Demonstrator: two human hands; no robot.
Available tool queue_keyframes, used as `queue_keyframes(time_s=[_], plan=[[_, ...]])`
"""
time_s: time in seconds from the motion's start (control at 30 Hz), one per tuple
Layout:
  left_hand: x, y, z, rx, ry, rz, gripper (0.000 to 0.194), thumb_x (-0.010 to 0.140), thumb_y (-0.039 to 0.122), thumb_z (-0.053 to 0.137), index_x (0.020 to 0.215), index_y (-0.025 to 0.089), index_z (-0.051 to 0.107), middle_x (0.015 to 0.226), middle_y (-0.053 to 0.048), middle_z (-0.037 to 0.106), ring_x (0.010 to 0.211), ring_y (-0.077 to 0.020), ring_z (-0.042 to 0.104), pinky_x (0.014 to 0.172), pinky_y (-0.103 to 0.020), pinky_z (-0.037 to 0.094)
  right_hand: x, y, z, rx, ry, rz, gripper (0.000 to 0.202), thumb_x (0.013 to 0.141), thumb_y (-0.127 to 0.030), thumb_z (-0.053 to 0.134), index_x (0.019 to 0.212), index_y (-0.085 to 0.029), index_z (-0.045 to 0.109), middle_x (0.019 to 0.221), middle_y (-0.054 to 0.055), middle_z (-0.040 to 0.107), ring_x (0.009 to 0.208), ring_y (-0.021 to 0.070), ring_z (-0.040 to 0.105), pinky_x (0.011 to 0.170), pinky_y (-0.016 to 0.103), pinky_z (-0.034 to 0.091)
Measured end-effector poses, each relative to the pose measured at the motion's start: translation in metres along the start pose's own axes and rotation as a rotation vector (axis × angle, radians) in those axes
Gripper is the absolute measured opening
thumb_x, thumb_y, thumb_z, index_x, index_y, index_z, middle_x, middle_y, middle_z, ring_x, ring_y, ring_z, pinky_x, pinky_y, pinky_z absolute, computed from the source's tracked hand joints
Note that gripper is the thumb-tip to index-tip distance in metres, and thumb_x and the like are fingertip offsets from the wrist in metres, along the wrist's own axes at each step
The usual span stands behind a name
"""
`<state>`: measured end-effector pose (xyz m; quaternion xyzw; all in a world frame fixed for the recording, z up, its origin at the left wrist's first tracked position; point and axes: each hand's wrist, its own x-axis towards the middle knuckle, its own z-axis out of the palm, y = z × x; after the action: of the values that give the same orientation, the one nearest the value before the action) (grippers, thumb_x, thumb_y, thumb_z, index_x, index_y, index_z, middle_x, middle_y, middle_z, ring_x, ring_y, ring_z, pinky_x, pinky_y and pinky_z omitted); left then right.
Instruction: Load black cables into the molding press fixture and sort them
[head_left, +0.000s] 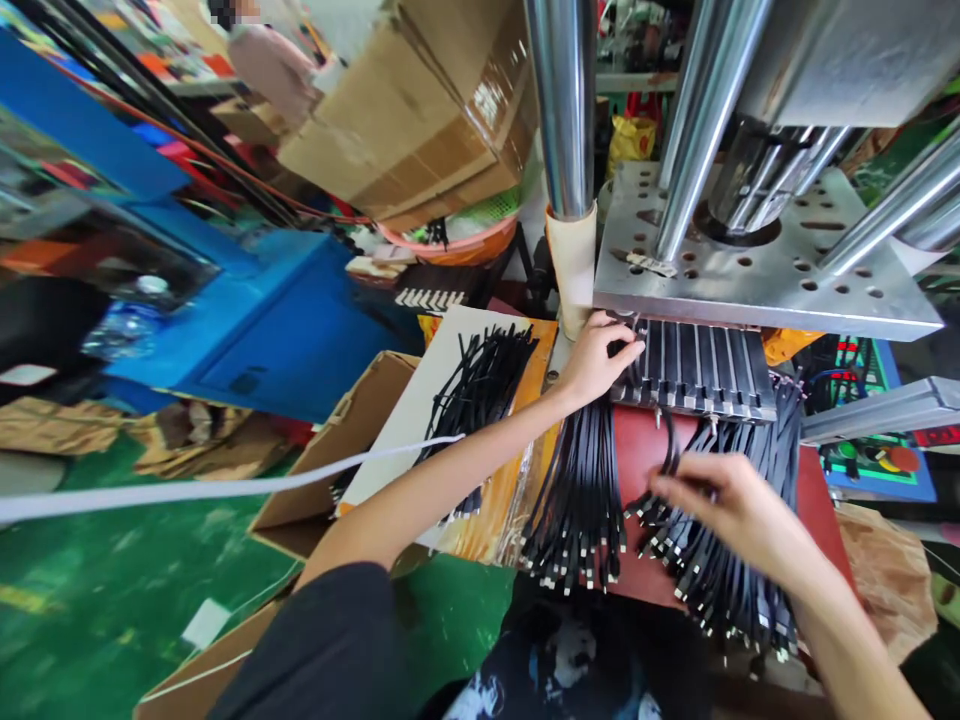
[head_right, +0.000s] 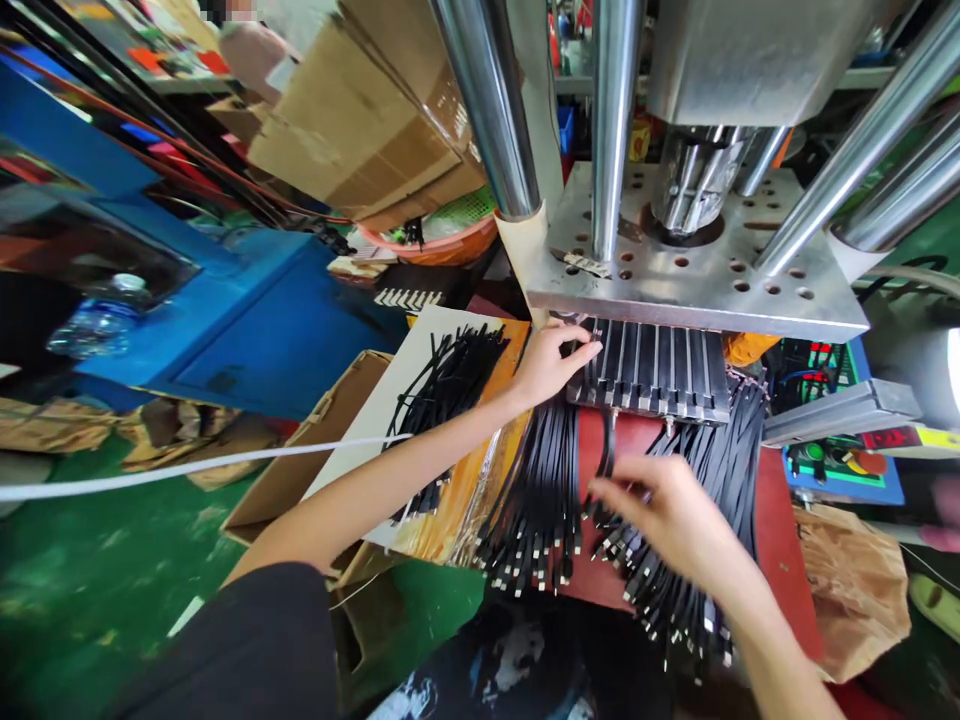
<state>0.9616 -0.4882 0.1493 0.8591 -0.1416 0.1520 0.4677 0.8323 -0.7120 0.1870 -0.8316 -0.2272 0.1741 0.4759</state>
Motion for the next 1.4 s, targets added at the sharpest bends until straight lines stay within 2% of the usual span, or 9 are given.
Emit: queue_keyframes(time_s=[0.1, 0.2, 0.37, 0.47, 0.73, 0.87, 1.0, 1.23, 1.4], plan=[[0.010, -0.015, 0.012, 0.038, 0.104, -0.058, 0.011, 0.100, 0.021, 0.068, 0.108, 0.013, 0.072, 0.113, -0.015, 0.075, 0.117, -0.0271, 0.070, 0.110, -0.045, 0.054, 0.066, 0.003, -0.044, -0.044, 0.120, -0.060, 0.047, 0.096, -0.056, 0.070, 0.070, -0.018, 0.069, 0.063, -0.002, 0.059, 0.060, 0.0128, 0.048, 0.056, 0.028, 0.033], [-0.006, -0.015, 0.002, 0.043, 0.162, 0.026, 0.029, 0.105, 0.023, 0.059, 0.132, 0.012, 0.062, 0.132, -0.019, 0.071, 0.129, -0.0270, 0.068, 0.113, -0.045, 0.055, 0.122, 0.012, -0.057, -0.041, 0.112, -0.113, 0.048, 0.094, -0.061, 0.069, 0.073, -0.019, 0.068, 0.064, -0.002, 0.059, 0.060, 0.0133, 0.047, 0.058, 0.029, 0.032], [-0.047, -0.015, -0.036, 0.203, -0.181, 0.577, 0.033, 0.105, 0.022, 0.057, 0.137, 0.018, 0.065, 0.147, -0.015, 0.068, 0.144, -0.0267, 0.061, 0.121, -0.048, 0.054, 0.155, 0.024, -0.052, -0.171, 0.089, -0.208, 0.042, 0.096, -0.053, 0.068, 0.071, -0.019, 0.069, 0.065, -0.002, 0.058, 0.062, 0.0139, 0.045, 0.063, 0.031, 0.034], [-0.055, -0.020, -0.044, 0.333, -0.300, 0.714, 0.035, 0.103, 0.021, 0.060, 0.137, 0.016, 0.067, 0.147, -0.015, 0.070, 0.146, -0.0297, 0.060, 0.118, -0.051, 0.057, 0.154, 0.028, -0.050, -0.220, 0.140, -0.197, 0.033, 0.096, -0.044, 0.068, 0.076, -0.018, 0.073, 0.064, -0.002, 0.060, 0.061, 0.0141, 0.046, 0.062, 0.031, 0.034], [-0.063, 0.008, -0.029, 0.583, -0.344, 0.573, 0.047, 0.106, 0.036, 0.062, 0.147, 0.013, 0.063, 0.150, -0.022, 0.064, 0.147, -0.0360, 0.055, 0.115, -0.057, 0.054, 0.152, 0.034, -0.047, -0.101, 0.229, -0.121, 0.036, 0.090, -0.043, 0.075, 0.112, -0.015, 0.075, 0.081, 0.002, 0.070, 0.059, 0.0136, 0.053, 0.060, 0.030, 0.041], [-0.079, 0.026, -0.021, 0.751, -0.312, 0.456, 0.047, 0.109, 0.030, 0.053, 0.152, 0.012, 0.058, 0.160, -0.022, 0.056, 0.155, -0.0347, 0.046, 0.114, -0.053, 0.053, 0.134, 0.025, -0.039, -0.341, 0.461, -0.080, 0.025, 0.095, -0.036, 0.069, 0.107, -0.016, 0.077, 0.087, 0.007, 0.072, 0.067, 0.0190, 0.061, 0.070, 0.035, 0.051], [-0.085, 0.042, -0.019, 0.811, -0.390, 0.347, 0.057, 0.110, 0.038, 0.051, 0.159, 0.010, 0.049, 0.172, -0.023, 0.040, 0.163, -0.0368, 0.032, 0.119, -0.059, 0.047, 0.097, 0.017, -0.029, -0.715, 0.321, -0.205, 0.045, 0.102, -0.019, 0.045, 0.135, -0.018, 0.075, 0.110, 0.015, 0.067, 0.093, 0.0262, 0.065, 0.086, 0.041, 0.056], [-0.034, 0.040, -0.014, 0.669, -0.356, 0.188, 0.062, 0.110, 0.037, 0.044, 0.161, 0.002, 0.045, 0.170, -0.024, 0.042, 0.161, -0.0369, 0.036, 0.133, -0.062, 0.021, 0.128, 0.018, -0.033, -1.060, 0.314, -0.062, 0.060, 0.098, -0.012, 0.039, 0.153, -0.018, 0.064, 0.116, 0.022, 0.069, 0.095, 0.0317, 0.066, 0.079, 0.043, 0.054], [0.009, 0.020, -0.004, 0.678, -0.336, 0.191, 0.052, 0.109, 0.030, 0.042, 0.149, 0.000, 0.057, 0.148, -0.028, 0.065, 0.141, -0.0404, 0.060, 0.124, -0.063, 0.033, 0.169, 0.022, -0.042, -0.986, 0.333, -0.024, 0.049, 0.097, -0.014, 0.043, 0.138, -0.012, 0.070, 0.117, 0.025, 0.074, 0.105, 0.0377, 0.068, 0.087, 0.050, 0.054]])
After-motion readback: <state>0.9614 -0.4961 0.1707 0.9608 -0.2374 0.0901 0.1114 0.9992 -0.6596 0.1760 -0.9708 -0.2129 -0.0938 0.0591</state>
